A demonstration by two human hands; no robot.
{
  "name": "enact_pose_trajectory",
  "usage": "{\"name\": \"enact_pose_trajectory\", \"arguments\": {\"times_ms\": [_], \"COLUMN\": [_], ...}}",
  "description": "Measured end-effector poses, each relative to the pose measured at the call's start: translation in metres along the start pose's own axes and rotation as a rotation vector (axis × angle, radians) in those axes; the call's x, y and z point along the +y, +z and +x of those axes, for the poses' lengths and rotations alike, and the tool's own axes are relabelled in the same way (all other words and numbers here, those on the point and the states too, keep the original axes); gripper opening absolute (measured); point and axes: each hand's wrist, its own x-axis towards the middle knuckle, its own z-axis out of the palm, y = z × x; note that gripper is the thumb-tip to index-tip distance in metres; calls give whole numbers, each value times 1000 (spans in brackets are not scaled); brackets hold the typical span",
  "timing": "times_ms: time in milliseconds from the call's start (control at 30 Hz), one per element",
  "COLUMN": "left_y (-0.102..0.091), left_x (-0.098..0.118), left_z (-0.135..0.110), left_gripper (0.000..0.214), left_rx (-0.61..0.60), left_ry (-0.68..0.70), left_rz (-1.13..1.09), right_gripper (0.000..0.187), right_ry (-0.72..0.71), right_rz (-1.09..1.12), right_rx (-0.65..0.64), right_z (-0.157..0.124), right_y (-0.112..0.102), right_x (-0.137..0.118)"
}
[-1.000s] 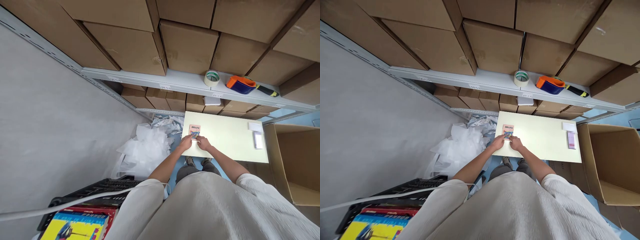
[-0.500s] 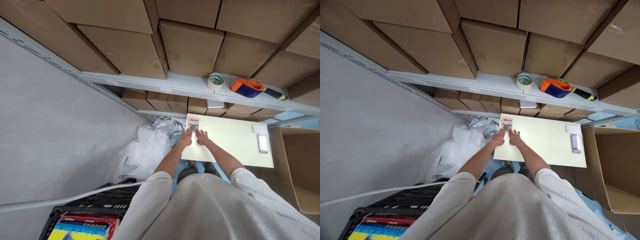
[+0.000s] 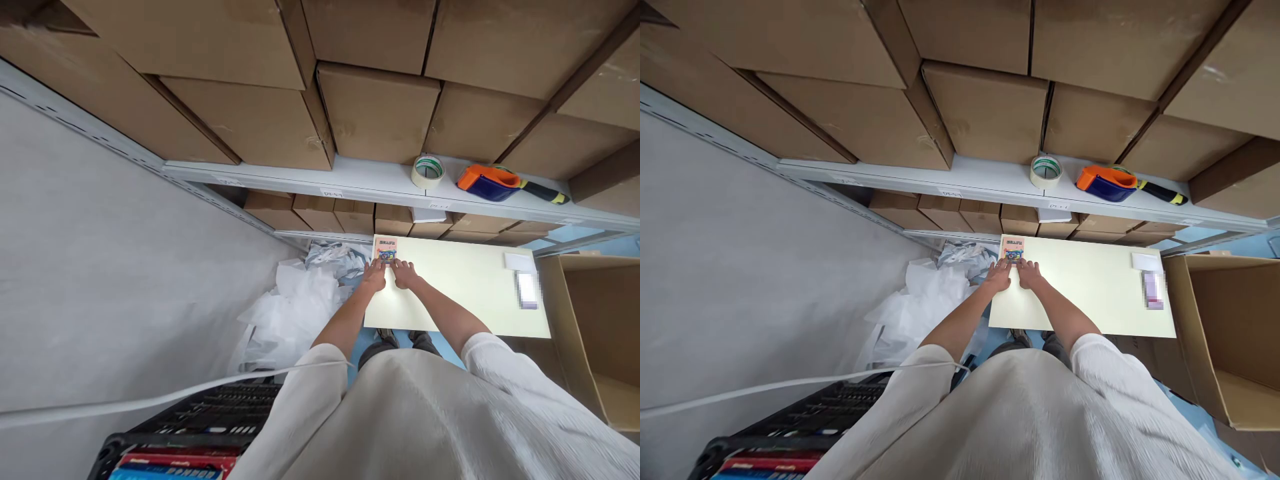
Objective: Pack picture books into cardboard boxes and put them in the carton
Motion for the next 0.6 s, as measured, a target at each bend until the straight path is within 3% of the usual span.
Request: {"name": "enact_pose_trajectory", "arguments": {"times_ms": [133, 233, 333, 467, 600], "left_y": [3, 0, -8, -19, -24], "left_x": [11, 24, 40, 67, 98], "left_z": [-12, -19, -28, -42, -55], "left_gripper": [85, 81, 73, 66, 58], "left_rx": [102, 123, 159, 207, 259], "left_ry": [55, 96, 149, 230, 306], "left_rz": [-27, -68, -115, -204, -283], "right_gripper": [74, 67, 61, 52, 47], "right_ry": [5, 80, 159, 232, 235], "right_rz": [89, 181, 270, 320, 315], "right_rx": [163, 234, 383, 640, 912], "right_z": [-37, -72, -109, -153, -186], "right_y": [8, 14, 11, -14, -63], "right_x": [31, 71, 117, 175, 224]}}
